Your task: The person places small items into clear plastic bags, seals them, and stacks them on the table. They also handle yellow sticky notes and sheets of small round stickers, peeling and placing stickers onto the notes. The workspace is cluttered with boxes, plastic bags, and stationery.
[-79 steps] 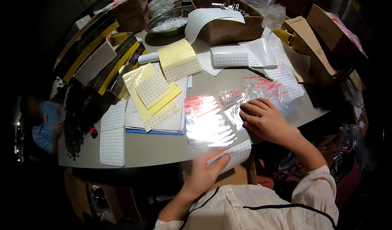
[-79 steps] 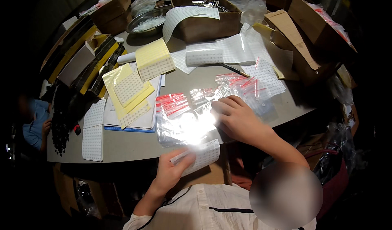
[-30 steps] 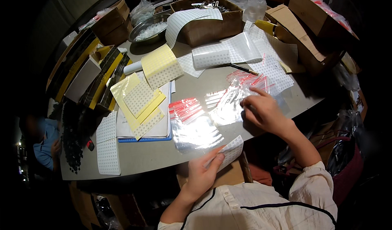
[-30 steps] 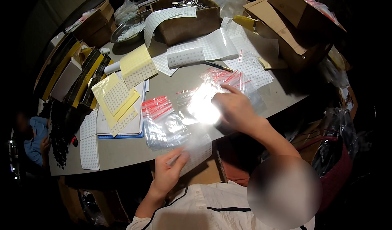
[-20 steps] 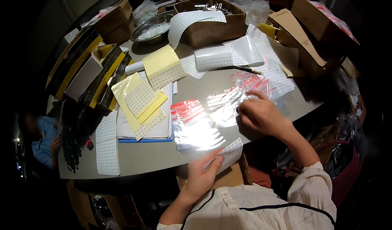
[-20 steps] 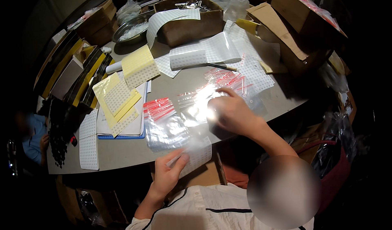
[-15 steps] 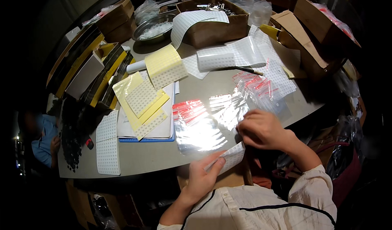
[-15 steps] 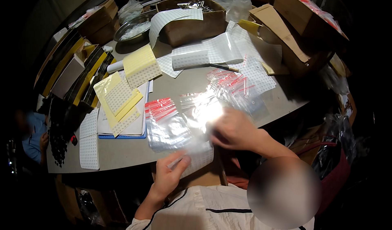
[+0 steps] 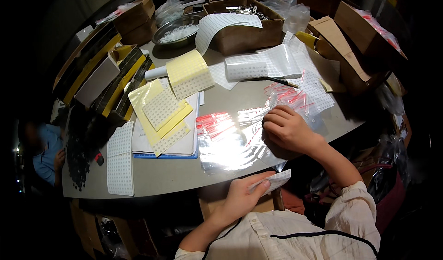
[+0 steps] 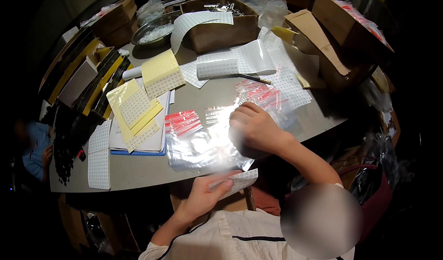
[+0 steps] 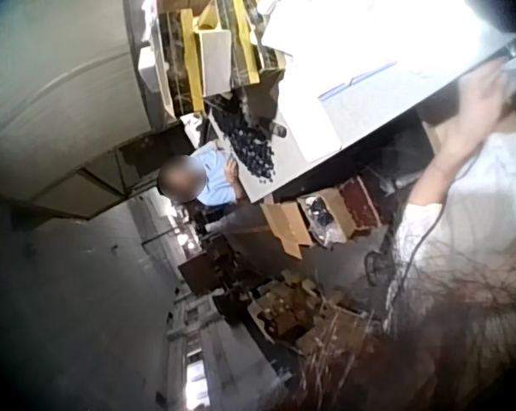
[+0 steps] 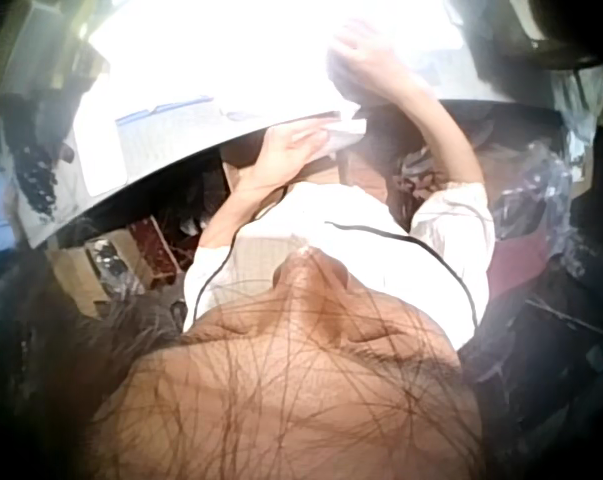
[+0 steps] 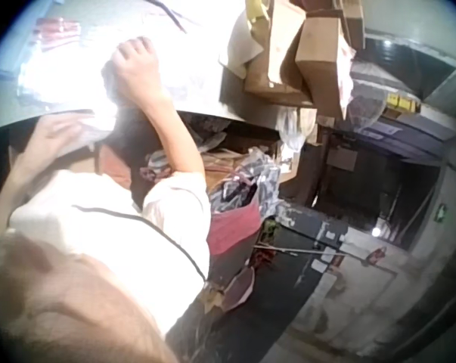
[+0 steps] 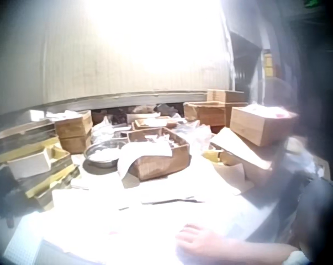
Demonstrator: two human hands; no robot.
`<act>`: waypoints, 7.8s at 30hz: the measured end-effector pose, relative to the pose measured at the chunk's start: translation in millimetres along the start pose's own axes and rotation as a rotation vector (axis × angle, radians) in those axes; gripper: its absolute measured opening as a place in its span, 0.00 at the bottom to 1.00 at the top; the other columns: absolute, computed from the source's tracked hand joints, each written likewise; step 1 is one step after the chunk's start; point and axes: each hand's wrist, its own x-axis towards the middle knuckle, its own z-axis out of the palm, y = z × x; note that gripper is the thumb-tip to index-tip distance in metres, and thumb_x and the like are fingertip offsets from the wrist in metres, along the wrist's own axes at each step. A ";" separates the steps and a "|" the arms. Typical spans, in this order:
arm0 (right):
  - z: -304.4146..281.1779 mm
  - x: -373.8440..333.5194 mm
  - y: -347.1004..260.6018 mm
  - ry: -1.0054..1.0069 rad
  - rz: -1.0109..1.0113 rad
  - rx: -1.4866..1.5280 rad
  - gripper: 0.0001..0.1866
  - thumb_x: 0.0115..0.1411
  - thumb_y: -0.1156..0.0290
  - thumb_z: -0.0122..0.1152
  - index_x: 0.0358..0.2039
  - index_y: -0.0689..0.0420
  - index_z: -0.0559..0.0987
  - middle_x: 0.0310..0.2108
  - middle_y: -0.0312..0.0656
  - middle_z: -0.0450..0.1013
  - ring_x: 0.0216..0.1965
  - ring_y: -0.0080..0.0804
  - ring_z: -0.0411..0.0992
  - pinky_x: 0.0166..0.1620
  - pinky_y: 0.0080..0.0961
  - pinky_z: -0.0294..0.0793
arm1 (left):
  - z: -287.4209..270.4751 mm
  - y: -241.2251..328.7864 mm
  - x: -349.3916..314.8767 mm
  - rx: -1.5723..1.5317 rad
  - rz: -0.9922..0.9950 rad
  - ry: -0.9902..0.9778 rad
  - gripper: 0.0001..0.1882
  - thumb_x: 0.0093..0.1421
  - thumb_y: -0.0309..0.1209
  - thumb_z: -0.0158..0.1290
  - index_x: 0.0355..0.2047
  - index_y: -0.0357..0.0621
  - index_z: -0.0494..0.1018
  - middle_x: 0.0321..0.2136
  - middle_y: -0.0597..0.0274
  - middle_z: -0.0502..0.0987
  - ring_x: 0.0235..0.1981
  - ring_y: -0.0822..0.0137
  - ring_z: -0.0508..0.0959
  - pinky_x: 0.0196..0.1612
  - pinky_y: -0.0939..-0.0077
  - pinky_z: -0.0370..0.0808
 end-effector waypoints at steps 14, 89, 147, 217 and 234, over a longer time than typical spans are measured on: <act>-58.9 -10.9 -57.9 -0.130 0.029 0.422 0.16 0.57 0.75 0.72 0.46 0.58 0.80 0.49 0.43 0.80 0.52 0.41 0.79 0.65 0.49 0.71 | -19.9 8.9 -17.6 -0.227 -0.039 0.212 0.18 0.72 0.31 0.58 0.57 0.31 0.78 0.40 0.69 0.81 0.41 0.78 0.75 0.46 0.82 0.72; -11.7 13.0 -24.6 -0.280 0.203 0.024 0.38 0.49 0.79 0.63 0.65 0.56 0.70 0.66 0.50 0.65 0.62 0.55 0.66 0.67 0.48 0.63 | -37.2 5.3 -39.3 -0.185 0.063 0.364 0.19 0.72 0.32 0.56 0.57 0.30 0.78 0.44 0.62 0.83 0.43 0.75 0.77 0.49 0.81 0.72; 9.1 22.5 -50.4 -0.118 -0.123 0.239 0.12 0.56 0.73 0.69 0.41 0.58 0.80 0.51 0.41 0.79 0.55 0.38 0.77 0.60 0.40 0.75 | -36.2 14.9 -46.6 0.275 0.163 0.422 0.13 0.68 0.24 0.59 0.50 0.30 0.81 0.28 0.58 0.84 0.30 0.78 0.78 0.35 0.80 0.76; -23.8 27.7 -27.9 -0.188 0.028 0.286 0.11 0.57 0.72 0.70 0.42 0.55 0.86 0.50 0.42 0.79 0.59 0.43 0.73 0.68 0.46 0.62 | -34.8 11.4 20.8 0.579 0.572 0.095 0.11 0.62 0.20 0.57 0.45 0.35 0.79 0.56 0.46 0.80 0.62 0.45 0.76 0.69 0.50 0.67; -29.8 41.6 -103.7 -0.141 0.356 0.921 0.18 0.63 0.72 0.70 0.52 0.64 0.81 0.40 0.50 0.82 0.40 0.33 0.81 0.44 0.29 0.77 | -88.8 35.4 -47.7 -0.619 0.508 0.684 0.20 0.74 0.32 0.54 0.60 0.31 0.75 0.49 0.60 0.79 0.50 0.72 0.76 0.58 0.78 0.68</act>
